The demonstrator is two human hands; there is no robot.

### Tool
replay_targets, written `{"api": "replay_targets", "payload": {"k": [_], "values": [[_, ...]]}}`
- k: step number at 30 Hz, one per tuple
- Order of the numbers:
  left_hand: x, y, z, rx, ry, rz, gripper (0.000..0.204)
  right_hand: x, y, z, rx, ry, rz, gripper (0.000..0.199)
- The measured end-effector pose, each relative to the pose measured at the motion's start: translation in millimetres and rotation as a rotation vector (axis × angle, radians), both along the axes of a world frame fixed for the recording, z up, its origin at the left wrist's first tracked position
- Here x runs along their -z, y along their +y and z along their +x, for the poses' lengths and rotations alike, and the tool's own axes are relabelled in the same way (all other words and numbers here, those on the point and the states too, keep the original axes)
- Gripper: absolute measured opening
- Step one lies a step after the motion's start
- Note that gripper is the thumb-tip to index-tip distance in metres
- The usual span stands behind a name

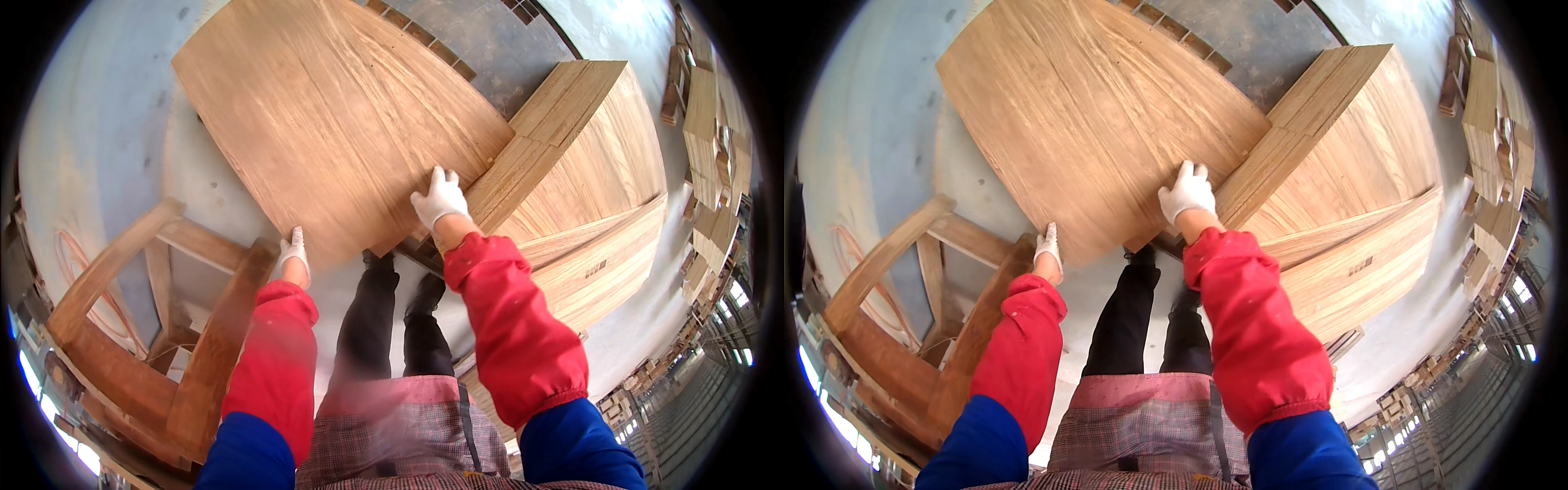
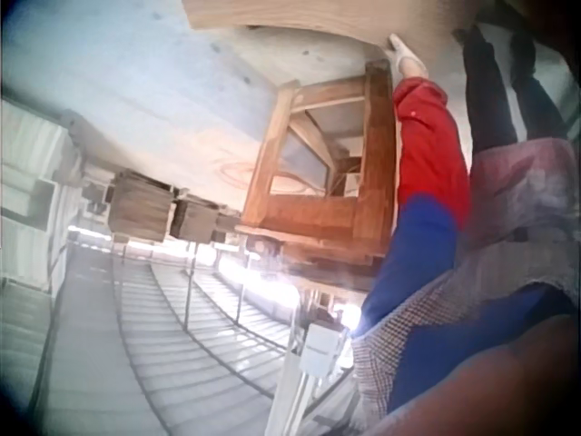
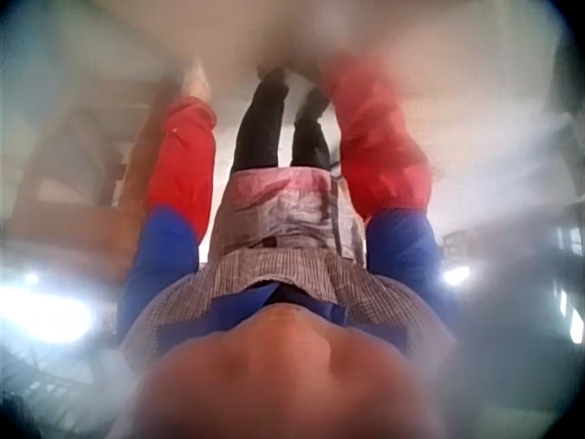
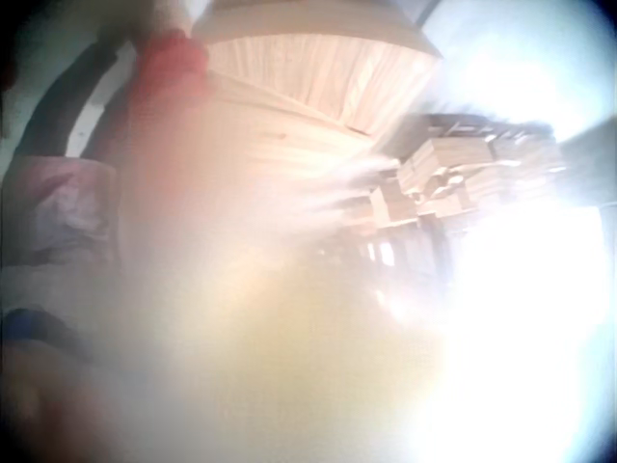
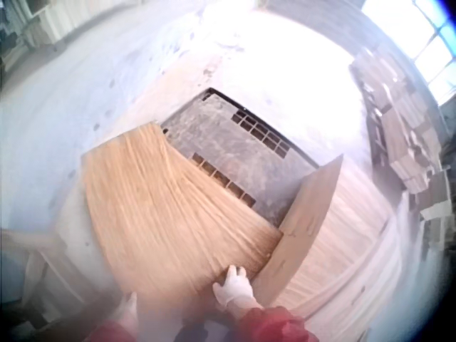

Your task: The person moves wooden panels from one stack to another on separate pallets, then carries a panel to an industrial machine and places it on the machine bed.

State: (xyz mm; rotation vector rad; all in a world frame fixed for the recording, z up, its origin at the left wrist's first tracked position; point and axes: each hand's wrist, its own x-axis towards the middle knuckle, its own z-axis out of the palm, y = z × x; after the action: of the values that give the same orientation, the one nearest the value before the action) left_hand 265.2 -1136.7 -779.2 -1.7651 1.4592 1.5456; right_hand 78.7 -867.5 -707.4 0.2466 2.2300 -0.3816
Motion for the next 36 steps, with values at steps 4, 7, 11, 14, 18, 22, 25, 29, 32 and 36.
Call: {"api": "replay_targets", "payload": {"k": [4,7,11,14,18,22,25,29,32,36], "values": [[2.0,-8.9,17.2,0.129,0.027,-0.152,0.065,-9.6,-15.2,27.2,0.023,0.051,0.04,0.059],[-5.0,-16.4,25.4,0.228,0.01,-0.292,0.054,-6.5,-19.3,27.3,0.077,0.066,-0.007,0.052],[-50.0,7.4,-9.2,-0.127,-0.037,-0.048,0.038,1.9,-0.9,29.8,0.156,0.021,-0.122,0.046],[-56.9,26.8,-15.0,-0.039,0.093,0.359,0.028,6.1,1.8,40.1,0.204,-0.103,-0.301,0.054],[-47.3,22.7,-9.6,0.364,0.293,-0.284,0.034,-17.9,-1.0,45.0,0.256,0.007,-0.267,0.061],[-59.6,-5.6,0.5,0.773,-0.094,-0.912,0.045,6.1,30.2,60.0,0.344,0.007,-0.623,0.058],[-51.1,-64.5,27.7,0.72,-0.147,-0.953,0.059,-0.8,8.1,70.4,0.316,-0.213,-0.68,0.058],[-29.1,-106.1,0.2,0.55,-0.036,-0.432,0.068,58.8,-1.7,104.3,0.321,-0.12,-0.717,0.068],[-28.0,-128.7,44.5,0.335,-0.029,-0.271,0.07,22.4,-41.1,102.5,0.265,-0.076,-0.458,0.074],[-36.7,-94.6,48.2,0.096,0.039,-0.343,0.072,6.7,-45.6,99.9,0.271,-0.007,-0.375,0.08]]}}
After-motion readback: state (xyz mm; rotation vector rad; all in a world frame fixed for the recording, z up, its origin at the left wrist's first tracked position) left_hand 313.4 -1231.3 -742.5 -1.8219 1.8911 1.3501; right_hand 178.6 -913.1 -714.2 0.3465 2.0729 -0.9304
